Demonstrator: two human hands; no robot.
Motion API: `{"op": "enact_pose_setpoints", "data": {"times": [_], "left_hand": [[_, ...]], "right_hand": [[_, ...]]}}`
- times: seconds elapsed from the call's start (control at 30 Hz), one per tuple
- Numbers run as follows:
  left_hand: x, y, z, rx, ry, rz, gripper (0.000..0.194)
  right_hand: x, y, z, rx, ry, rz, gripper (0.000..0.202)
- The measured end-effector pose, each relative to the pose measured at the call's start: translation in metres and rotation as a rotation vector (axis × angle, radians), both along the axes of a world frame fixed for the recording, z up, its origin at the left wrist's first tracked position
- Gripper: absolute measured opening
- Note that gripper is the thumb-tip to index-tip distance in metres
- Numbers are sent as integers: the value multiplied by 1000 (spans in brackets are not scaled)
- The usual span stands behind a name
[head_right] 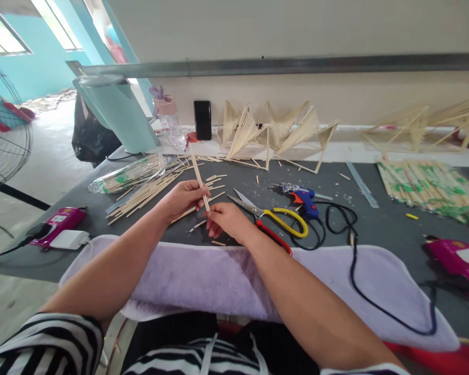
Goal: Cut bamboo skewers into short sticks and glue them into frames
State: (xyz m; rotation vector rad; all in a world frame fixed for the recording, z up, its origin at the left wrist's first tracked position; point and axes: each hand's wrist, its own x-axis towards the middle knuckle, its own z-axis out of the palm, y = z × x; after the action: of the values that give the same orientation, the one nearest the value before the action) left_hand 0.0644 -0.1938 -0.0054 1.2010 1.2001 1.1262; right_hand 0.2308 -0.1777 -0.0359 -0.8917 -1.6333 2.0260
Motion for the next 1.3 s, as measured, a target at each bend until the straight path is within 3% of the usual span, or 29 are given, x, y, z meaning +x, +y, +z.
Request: {"op": "enact_pose_setpoints", "data": {"times": [0.17,0.43,0.67,1.0,1.1,1.2,1.3], "left_hand": [[15,-2,-2,167,25,158,24],[25,-11,14,286,-401,340,24],[24,-15,26,283,-452,344,25],[26,-9,32,306,-518,272,26],[27,-3,48,329,-490,280,28],[31,-7,80,390,-425,341,31],[40,-26,112,445,-411,397,30]], "right_hand": [[-2,0,2,11,-14,-45,9],[-8,-7,-1,99,-82,-14,12],[-12,-14,2,187,-178,-30,14],[-16,-13,-3,249,-114,-16,10],[-12,-12,1,297,-48,-2,11],[-5,-9,10,284,109,85,31],[1,-4,28,267,259,-34,45]]}}
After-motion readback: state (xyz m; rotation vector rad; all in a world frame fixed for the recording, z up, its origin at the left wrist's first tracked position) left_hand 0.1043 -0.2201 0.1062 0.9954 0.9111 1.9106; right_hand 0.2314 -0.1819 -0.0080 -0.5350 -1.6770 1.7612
